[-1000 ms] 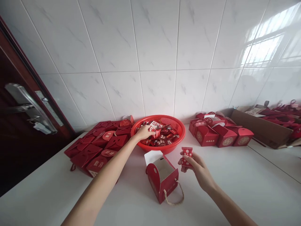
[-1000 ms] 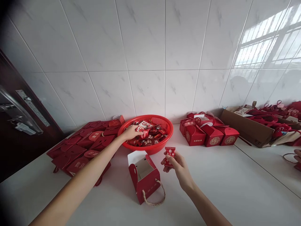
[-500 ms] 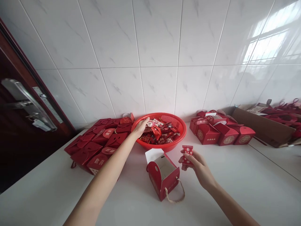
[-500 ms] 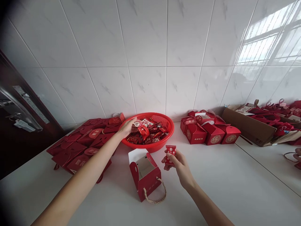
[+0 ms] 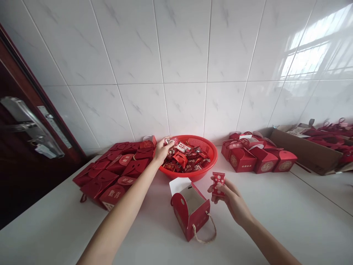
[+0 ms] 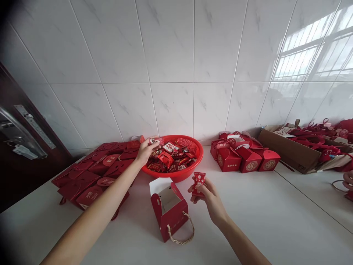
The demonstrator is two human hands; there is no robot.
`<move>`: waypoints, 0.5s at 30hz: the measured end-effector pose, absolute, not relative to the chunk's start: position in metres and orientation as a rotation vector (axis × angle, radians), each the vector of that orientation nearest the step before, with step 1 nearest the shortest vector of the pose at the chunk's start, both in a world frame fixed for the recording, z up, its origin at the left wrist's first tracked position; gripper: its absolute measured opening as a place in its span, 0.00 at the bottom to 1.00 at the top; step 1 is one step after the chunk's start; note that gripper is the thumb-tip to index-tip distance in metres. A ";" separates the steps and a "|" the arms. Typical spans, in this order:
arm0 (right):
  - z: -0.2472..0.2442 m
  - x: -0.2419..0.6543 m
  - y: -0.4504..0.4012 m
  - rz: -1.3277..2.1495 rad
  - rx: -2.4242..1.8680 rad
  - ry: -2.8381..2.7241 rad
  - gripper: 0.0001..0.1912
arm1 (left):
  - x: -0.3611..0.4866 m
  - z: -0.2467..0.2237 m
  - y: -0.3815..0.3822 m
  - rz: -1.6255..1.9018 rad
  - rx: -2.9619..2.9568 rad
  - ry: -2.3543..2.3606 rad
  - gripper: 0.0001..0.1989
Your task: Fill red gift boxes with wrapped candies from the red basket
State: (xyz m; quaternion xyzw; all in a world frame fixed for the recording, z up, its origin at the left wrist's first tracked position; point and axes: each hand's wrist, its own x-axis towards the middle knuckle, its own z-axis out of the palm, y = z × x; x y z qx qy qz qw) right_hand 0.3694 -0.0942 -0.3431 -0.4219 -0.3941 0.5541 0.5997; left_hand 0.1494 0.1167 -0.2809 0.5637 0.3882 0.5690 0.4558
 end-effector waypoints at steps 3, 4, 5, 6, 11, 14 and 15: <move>-0.344 0.369 -0.094 1.277 -0.980 -0.929 0.21 | 0.150 -0.283 0.116 1.313 1.485 0.995 0.26; -0.344 0.368 -0.094 1.274 -0.979 -0.933 0.21 | 0.152 -0.283 0.115 1.280 1.527 0.985 0.27; -0.344 0.368 -0.094 1.272 -0.978 -0.938 0.22 | 0.153 -0.283 0.114 1.250 1.571 0.969 0.28; -0.344 0.368 -0.095 1.270 -0.979 -0.942 0.22 | 0.156 -0.282 0.113 1.222 1.620 0.949 0.28; -0.341 0.366 -0.096 1.258 -1.003 -0.953 0.21 | 0.172 -0.271 0.109 1.040 2.022 0.933 0.16; -0.340 0.366 -0.096 1.254 -1.006 -0.959 0.21 | 0.183 -0.263 0.108 0.751 2.383 1.136 0.13; -0.340 0.365 -0.096 1.250 -1.005 -0.960 0.21 | 0.187 -0.260 0.107 0.659 2.468 1.202 0.12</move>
